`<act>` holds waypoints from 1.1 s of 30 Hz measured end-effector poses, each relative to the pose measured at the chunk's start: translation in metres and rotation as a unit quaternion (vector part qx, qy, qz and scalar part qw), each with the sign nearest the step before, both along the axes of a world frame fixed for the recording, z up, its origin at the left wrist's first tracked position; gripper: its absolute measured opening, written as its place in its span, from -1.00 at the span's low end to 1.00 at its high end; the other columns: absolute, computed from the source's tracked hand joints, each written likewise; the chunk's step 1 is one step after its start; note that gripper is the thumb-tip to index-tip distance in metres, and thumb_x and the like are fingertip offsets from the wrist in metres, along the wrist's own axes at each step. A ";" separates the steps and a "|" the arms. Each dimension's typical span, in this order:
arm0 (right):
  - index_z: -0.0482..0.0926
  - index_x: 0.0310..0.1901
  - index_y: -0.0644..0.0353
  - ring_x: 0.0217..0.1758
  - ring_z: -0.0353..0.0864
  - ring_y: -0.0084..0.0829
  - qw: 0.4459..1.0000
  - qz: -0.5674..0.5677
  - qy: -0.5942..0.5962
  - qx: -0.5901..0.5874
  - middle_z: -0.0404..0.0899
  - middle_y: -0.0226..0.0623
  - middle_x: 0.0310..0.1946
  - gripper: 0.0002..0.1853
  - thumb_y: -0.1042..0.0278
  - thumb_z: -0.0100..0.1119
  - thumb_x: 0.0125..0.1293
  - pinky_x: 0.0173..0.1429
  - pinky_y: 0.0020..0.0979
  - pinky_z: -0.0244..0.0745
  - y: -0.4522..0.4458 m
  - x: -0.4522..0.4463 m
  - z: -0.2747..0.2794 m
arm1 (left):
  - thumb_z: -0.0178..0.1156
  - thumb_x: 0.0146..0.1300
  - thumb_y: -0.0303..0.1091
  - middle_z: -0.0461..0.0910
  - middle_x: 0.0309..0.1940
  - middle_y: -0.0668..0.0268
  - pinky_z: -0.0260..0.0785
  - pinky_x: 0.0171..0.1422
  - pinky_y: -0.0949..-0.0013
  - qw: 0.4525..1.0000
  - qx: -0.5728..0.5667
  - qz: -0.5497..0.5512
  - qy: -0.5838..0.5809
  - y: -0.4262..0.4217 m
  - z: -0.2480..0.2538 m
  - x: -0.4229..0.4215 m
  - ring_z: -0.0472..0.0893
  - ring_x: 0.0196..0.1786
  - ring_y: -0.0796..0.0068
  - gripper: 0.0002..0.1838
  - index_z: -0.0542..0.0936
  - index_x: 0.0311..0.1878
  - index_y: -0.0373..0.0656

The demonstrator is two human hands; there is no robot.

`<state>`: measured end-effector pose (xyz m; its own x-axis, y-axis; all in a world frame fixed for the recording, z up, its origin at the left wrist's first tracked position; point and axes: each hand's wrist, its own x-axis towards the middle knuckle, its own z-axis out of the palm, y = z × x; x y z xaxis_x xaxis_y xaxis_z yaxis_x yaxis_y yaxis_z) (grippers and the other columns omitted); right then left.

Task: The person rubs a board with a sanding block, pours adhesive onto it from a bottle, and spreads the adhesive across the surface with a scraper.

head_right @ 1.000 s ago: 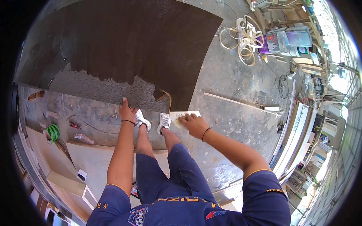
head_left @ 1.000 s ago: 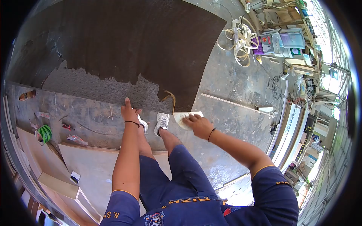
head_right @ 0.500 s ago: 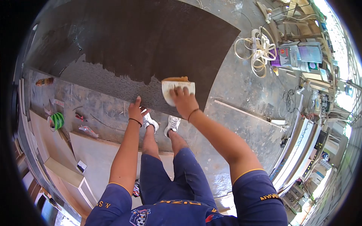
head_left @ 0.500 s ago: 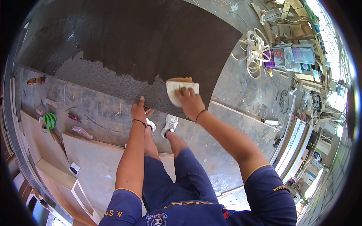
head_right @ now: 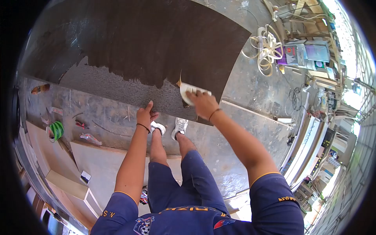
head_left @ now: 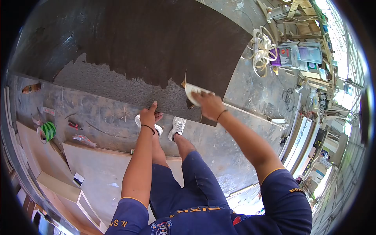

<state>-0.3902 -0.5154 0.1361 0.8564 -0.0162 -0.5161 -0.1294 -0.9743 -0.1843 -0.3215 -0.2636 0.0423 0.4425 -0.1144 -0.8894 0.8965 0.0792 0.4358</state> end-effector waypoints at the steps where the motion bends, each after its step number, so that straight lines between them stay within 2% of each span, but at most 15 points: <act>1: 0.34 0.27 -0.11 -0.04 0.58 -0.06 1.000 0.000 0.004 0.013 0.50 -0.11 0.03 -0.38 0.46 0.06 0.09 -0.14 -0.09 0.55 0.008 -0.015 0.000 | 0.36 0.14 -0.09 0.55 -0.47 0.22 0.60 -0.38 0.33 1.000 -0.005 0.000 0.001 -0.001 -0.001 0.000 0.65 -0.49 0.36 -0.59 0.45 -0.35 -0.26; 3: 0.34 0.28 -0.11 -0.04 0.58 -0.05 1.000 0.003 0.005 0.029 0.49 -0.09 0.03 -0.37 0.46 0.05 0.09 -0.15 -0.09 0.56 0.021 -0.046 -0.007 | 0.36 0.14 -0.08 0.55 -0.46 0.28 0.59 -0.36 0.38 1.000 -0.020 -0.013 0.009 0.000 -0.002 0.001 0.64 -0.47 0.39 -0.60 0.47 -0.32 -0.23; 10: 0.33 0.29 -0.07 -0.05 0.59 -0.03 0.995 -0.063 0.030 0.074 0.50 -0.06 0.07 -0.39 0.46 0.01 0.12 -0.10 -0.11 0.57 0.084 -0.101 0.016 | 0.37 0.14 -0.10 0.54 -0.43 0.21 0.62 -0.31 0.34 1.000 -0.017 -0.020 0.002 0.003 -0.001 0.002 0.67 -0.43 0.32 -0.57 0.49 -0.29 -0.31; 12: 0.32 0.29 -0.06 -0.03 0.59 -0.04 0.985 -0.044 0.108 0.129 0.52 -0.08 0.05 -0.39 0.45 0.00 0.13 -0.07 -0.10 0.55 0.099 -0.091 0.042 | 0.37 0.13 -0.10 0.54 -0.41 0.21 0.62 -0.32 0.34 0.999 -0.033 -0.025 0.001 0.004 0.008 0.003 0.68 -0.42 0.30 -0.57 0.48 -0.30 -0.31; 13: 0.32 0.29 -0.06 -0.03 0.59 -0.04 0.985 -0.041 0.105 0.128 0.52 -0.08 0.05 -0.39 0.45 0.00 0.13 -0.07 -0.10 0.55 0.101 -0.070 0.061 | 0.38 0.13 -0.10 0.54 -0.39 0.20 0.62 -0.32 0.34 0.999 -0.044 -0.028 0.000 0.006 0.012 0.006 0.68 -0.41 0.29 -0.57 0.47 -0.32 -0.30; 15: 0.32 0.30 -0.06 -0.03 0.59 -0.04 0.971 -0.126 0.103 0.174 0.53 -0.11 0.05 -0.39 0.45 0.00 0.13 -0.05 -0.10 0.54 0.099 -0.017 0.101 | 0.38 0.13 -0.10 0.54 -0.36 0.20 0.62 -0.32 0.34 0.998 -0.053 -0.031 0.010 0.010 0.016 0.012 0.68 -0.40 0.29 -0.57 0.46 -0.30 -0.29; 16: 0.33 0.30 -0.05 -0.02 0.58 -0.04 0.981 -0.111 0.017 0.161 0.53 -0.12 0.05 -0.39 0.47 0.00 0.13 -0.03 -0.11 0.54 0.092 0.002 0.106 | 0.38 0.13 -0.11 0.54 -0.34 0.20 0.62 -0.31 0.33 0.997 -0.064 -0.039 0.023 0.011 0.019 0.011 0.68 -0.38 0.28 -0.57 0.45 -0.27 -0.28; 17: 0.33 0.29 -0.03 -0.01 0.57 -0.05 0.982 -0.095 -0.071 0.147 0.53 -0.13 0.05 -0.39 0.48 0.00 0.13 -0.02 -0.13 0.54 0.082 0.021 0.105 | 0.38 0.13 -0.11 0.54 -0.34 0.20 0.62 -0.31 0.33 0.997 -0.065 -0.037 0.022 0.012 0.024 0.012 0.68 -0.38 0.28 -0.57 0.45 -0.27 -0.28; 19: 0.33 0.28 0.00 0.04 0.54 -0.07 0.991 -0.037 -0.120 0.044 0.50 -0.13 0.05 -0.40 0.50 0.01 0.13 -0.05 -0.14 0.57 0.066 0.062 0.089 | 0.35 0.15 -0.10 0.54 -0.32 0.21 0.62 -0.30 0.33 0.997 -0.064 -0.049 0.019 0.016 0.032 0.016 0.69 -0.34 0.28 -0.55 0.42 -0.20 -0.28; 22: 0.32 0.27 0.02 0.08 0.51 -0.09 0.989 -0.048 -0.134 -0.035 0.46 -0.14 0.07 -0.42 0.49 0.01 0.14 -0.08 -0.14 0.59 0.055 0.072 0.015 | 0.32 0.18 -0.09 0.55 -0.32 0.20 0.61 -0.31 0.33 0.998 -0.048 -0.035 0.010 0.034 0.032 0.027 0.69 -0.32 0.29 -0.55 0.40 -0.16 -0.26; 24: 0.31 0.27 0.02 0.08 0.51 -0.10 0.992 -0.033 -0.118 -0.045 0.45 -0.15 0.08 -0.42 0.48 0.01 0.15 -0.10 -0.14 0.60 0.073 0.050 -0.006 | 0.31 0.19 -0.08 0.54 -0.35 0.21 0.60 -0.32 0.34 0.999 -0.028 -0.021 -0.021 0.054 0.027 0.045 0.67 -0.37 0.32 -0.56 0.40 -0.18 -0.25; 27: 0.30 0.28 -0.01 0.08 0.51 -0.12 0.998 -0.018 -0.060 -0.018 0.43 -0.14 0.10 -0.43 0.48 0.00 0.17 -0.09 -0.12 0.59 0.080 0.041 0.016 | 0.30 0.20 -0.10 0.50 -0.41 0.25 0.60 -0.34 0.34 0.999 0.006 0.009 -0.045 0.076 0.032 0.074 0.61 -0.46 0.40 -0.60 0.39 -0.22 -0.23; 29: 0.31 0.28 -0.02 0.06 0.53 -0.10 0.999 -0.052 -0.003 -0.004 0.43 -0.12 0.10 -0.42 0.50 -0.01 0.16 -0.04 -0.11 0.56 0.066 0.064 0.042 | 0.30 0.20 -0.13 0.48 -0.45 0.27 0.60 -0.36 0.34 0.998 0.023 0.029 -0.045 0.080 0.032 0.082 0.58 -0.51 0.44 -0.62 0.38 -0.25 -0.21; 31: 0.31 0.29 -0.06 0.01 0.55 -0.07 0.994 -0.070 -0.087 -0.009 0.48 -0.11 0.04 -0.39 0.50 -0.01 0.13 0.01 -0.11 0.53 0.038 0.088 0.035 | 0.31 0.19 -0.18 0.43 -0.51 0.30 0.61 -0.38 0.31 0.998 0.021 0.036 -0.048 0.080 0.028 0.081 0.53 -0.56 0.48 -0.65 0.35 -0.32 -0.17; 33: 0.31 0.29 -0.08 -0.02 0.56 -0.06 0.996 -0.075 -0.051 0.001 0.51 -0.10 0.00 -0.38 0.49 0.00 0.13 0.01 -0.11 0.52 0.016 0.108 0.018 | 0.32 0.19 -0.23 0.42 -0.52 0.29 0.62 -0.40 0.29 0.998 0.015 0.042 -0.049 0.080 0.023 0.082 0.53 -0.56 0.47 -0.66 0.32 -0.36 -0.16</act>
<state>-0.2818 -0.4992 0.1538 0.8921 -0.1477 -0.4269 -0.2545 -0.9451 -0.2049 -0.2396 -0.1832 0.0655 0.5343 -0.0471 -0.8440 0.8404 0.1370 0.5244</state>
